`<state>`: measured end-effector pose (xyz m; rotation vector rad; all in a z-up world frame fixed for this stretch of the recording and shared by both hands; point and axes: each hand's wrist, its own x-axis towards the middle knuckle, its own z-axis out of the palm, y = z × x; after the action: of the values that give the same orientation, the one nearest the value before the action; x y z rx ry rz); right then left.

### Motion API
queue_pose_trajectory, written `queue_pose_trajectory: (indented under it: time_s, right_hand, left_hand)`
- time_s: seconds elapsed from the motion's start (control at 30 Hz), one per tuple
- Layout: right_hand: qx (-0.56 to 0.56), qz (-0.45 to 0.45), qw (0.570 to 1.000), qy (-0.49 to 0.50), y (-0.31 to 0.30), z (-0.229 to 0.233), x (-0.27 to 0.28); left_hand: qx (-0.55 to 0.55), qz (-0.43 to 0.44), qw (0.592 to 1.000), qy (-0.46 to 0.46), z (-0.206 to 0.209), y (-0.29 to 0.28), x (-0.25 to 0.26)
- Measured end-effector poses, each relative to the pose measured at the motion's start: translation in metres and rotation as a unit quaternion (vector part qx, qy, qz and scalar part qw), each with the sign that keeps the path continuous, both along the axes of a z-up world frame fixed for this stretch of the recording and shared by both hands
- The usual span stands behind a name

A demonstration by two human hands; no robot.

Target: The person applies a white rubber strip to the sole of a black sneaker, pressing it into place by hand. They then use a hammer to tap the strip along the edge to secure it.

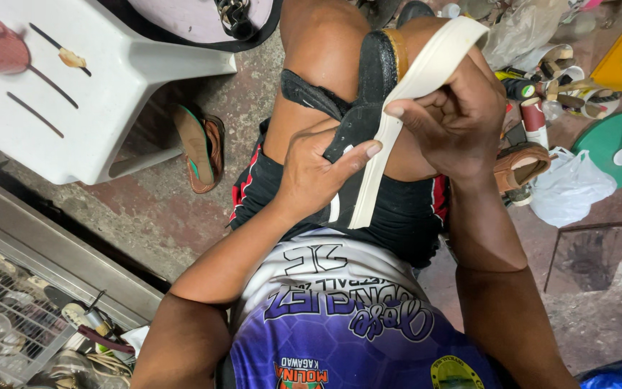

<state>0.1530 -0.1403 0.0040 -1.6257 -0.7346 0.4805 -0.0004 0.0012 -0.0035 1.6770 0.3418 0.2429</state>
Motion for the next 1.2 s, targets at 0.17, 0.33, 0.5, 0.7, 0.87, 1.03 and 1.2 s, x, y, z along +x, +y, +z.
queue_pose_trajectory:
  time_s: [0.17, 0.33, 0.5, 0.7, 0.87, 1.03, 1.2]
  right_hand:
    - [0.041, 0.008, 0.997, 0.058, -0.003, -0.001, -0.002]
    - [0.065, -0.045, 0.994, 0.081, -0.029, -0.012, -0.021]
    - [0.16, -0.1, 0.978, 0.092, -0.043, -0.03, -0.046]
    - [0.28, -0.124, 0.909, 0.282, -0.051, -0.035, -0.063]
    - [0.267, -0.104, 0.906, 0.31, -0.058, -0.032, -0.065]
    - [0.209, -0.11, 0.966, 0.106, -0.061, -0.04, -0.07]
    - [0.188, -0.108, 0.975, 0.054, -0.059, -0.042, -0.072]
  left_hand:
    - [-0.022, -0.013, 1.0, 0.003, 0.005, 0.0, -0.003]
    - [0.028, -0.055, 0.998, 0.02, 0.009, 0.003, -0.01]
    - [0.026, -0.075, 0.997, 0.01, 0.017, 0.002, -0.018]
    - [0.048, -0.097, 0.994, 0.024, 0.018, -0.004, -0.025]
    - [0.054, -0.107, 0.992, 0.031, 0.016, -0.011, -0.035]
    - [0.008, -0.108, 0.993, 0.053, 0.008, -0.017, -0.041]
    - [0.067, -0.117, 0.986, 0.097, 0.026, -0.011, -0.037]
